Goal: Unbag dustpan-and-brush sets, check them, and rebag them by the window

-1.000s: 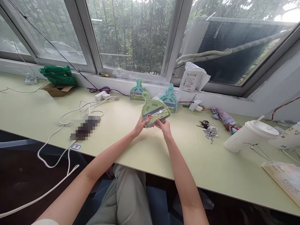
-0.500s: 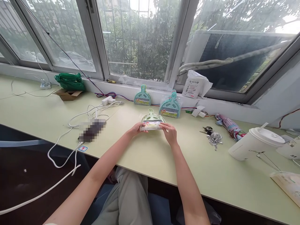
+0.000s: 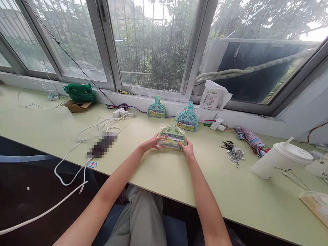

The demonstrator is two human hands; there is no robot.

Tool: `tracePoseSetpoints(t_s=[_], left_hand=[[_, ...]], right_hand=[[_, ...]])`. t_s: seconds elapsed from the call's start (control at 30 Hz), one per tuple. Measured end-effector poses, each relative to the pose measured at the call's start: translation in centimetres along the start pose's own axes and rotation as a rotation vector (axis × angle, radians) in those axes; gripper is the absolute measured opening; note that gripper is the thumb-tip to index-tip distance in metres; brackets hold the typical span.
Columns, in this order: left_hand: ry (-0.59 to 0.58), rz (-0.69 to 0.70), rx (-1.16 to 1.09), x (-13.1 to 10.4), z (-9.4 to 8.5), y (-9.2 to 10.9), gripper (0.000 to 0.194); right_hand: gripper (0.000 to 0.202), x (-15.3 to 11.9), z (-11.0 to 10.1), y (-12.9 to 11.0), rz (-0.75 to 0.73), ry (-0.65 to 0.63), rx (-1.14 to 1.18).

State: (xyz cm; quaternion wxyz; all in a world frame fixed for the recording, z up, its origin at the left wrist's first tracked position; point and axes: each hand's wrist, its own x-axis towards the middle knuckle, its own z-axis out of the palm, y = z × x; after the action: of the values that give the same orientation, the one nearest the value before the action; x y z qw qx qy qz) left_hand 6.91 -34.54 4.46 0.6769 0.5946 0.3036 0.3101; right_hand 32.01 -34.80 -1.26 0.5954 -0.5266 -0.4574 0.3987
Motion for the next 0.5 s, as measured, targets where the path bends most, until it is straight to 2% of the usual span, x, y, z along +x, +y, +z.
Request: tracePoseSetpoints(t_s=[0.07, 0.13, 0.17, 0.27, 0.3, 0.4, 0.5], left_hand=[[0.088, 0.025, 0.137, 0.0, 0.0, -0.1, 0.113], [0.249, 0.025, 0.34, 0.6, -0.2, -0.7, 0.118], [0.344, 0.019, 0.451, 1.0, -0.4, -1.1, 0.108], [0.609, 0.005, 0.746, 2.4, -1.9, -2.0, 0.05], [0.685, 0.006, 0.816, 2.8, -2.6, -2.1, 0.037], [0.876, 0.022, 0.91, 3.7, -5.5, -2.1, 0.026], [0.988, 0.057, 0.911, 4.8, -9.2, -2.0, 0.021]], right_hand=[[0.064, 0.5, 0.3, 0.6, -0.038, 0.122, -0.024], [0.06, 1.0, 0.9, 1.1, -0.071, 0.175, -0.082], [0.059, 1.3, 1.3, 1.3, -0.093, 0.182, -0.115], [0.06, 2.4, 3.3, 1.5, -0.183, 0.163, -0.226], [0.061, 2.8, 4.3, 1.4, -0.22, 0.155, -0.274], [0.055, 4.6, 7.7, 1.1, -0.319, 0.121, -0.429], [0.041, 6.9, 11.3, 1.0, -0.419, 0.031, -0.542]])
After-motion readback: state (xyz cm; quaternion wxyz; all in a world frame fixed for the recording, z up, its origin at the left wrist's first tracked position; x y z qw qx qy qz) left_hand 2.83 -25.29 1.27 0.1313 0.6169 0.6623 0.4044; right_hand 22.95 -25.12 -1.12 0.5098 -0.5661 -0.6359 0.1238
